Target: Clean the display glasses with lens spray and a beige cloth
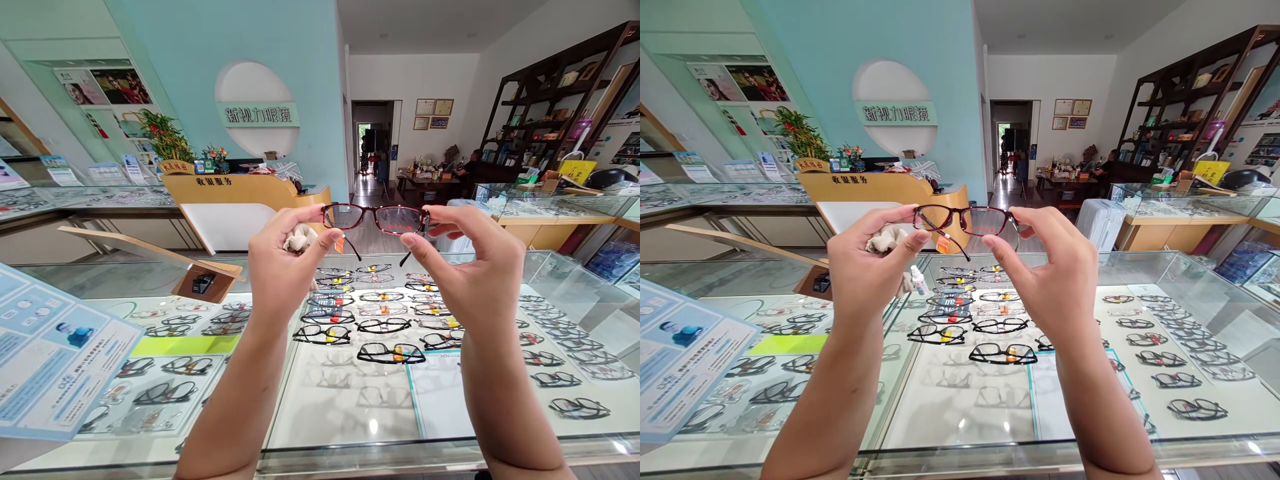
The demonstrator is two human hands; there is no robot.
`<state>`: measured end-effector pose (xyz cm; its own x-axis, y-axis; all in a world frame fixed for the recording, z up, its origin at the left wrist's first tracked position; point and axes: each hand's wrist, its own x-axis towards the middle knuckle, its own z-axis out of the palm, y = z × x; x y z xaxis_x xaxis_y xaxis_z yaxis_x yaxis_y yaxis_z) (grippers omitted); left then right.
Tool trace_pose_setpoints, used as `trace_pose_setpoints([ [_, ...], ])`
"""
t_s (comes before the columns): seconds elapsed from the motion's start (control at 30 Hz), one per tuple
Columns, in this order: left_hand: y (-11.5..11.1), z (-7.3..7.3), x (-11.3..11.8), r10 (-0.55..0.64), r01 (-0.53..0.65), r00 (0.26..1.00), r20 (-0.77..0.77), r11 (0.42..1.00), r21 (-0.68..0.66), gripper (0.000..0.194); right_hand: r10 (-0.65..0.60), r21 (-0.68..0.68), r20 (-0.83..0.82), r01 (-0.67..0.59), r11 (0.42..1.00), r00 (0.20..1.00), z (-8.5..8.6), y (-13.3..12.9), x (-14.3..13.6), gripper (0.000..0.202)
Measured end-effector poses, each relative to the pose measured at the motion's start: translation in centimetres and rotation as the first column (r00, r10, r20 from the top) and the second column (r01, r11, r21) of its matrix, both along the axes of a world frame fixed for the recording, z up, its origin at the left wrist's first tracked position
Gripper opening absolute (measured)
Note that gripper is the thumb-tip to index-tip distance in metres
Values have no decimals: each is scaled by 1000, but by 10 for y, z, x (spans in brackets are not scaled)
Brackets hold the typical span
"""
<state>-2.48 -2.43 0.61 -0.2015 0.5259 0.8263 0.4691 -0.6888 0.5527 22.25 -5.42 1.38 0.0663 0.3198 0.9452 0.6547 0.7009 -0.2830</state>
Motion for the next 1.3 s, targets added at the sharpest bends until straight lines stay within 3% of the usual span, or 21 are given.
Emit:
trace_pose_setpoints([
  [0.27,1,1,0,15,-15,1000,9,1000,16,44,-5,-7,0,5,1000,1000,-1,0,0,26],
  [0.7,-4,3,3,99,-90,994,-36,976,198,39,7,-118,31,-3,993,999,-2,6,3,29],
  [1.1,-13,0,1,222,-187,971,-89,937,295,36,134,-326,-70,-150,934,988,-1,15,4,37],
  [1.3,-12,2,0,207,-178,976,-70,940,291,36,146,-317,-90,-167,934,985,-2,17,1,36],
])
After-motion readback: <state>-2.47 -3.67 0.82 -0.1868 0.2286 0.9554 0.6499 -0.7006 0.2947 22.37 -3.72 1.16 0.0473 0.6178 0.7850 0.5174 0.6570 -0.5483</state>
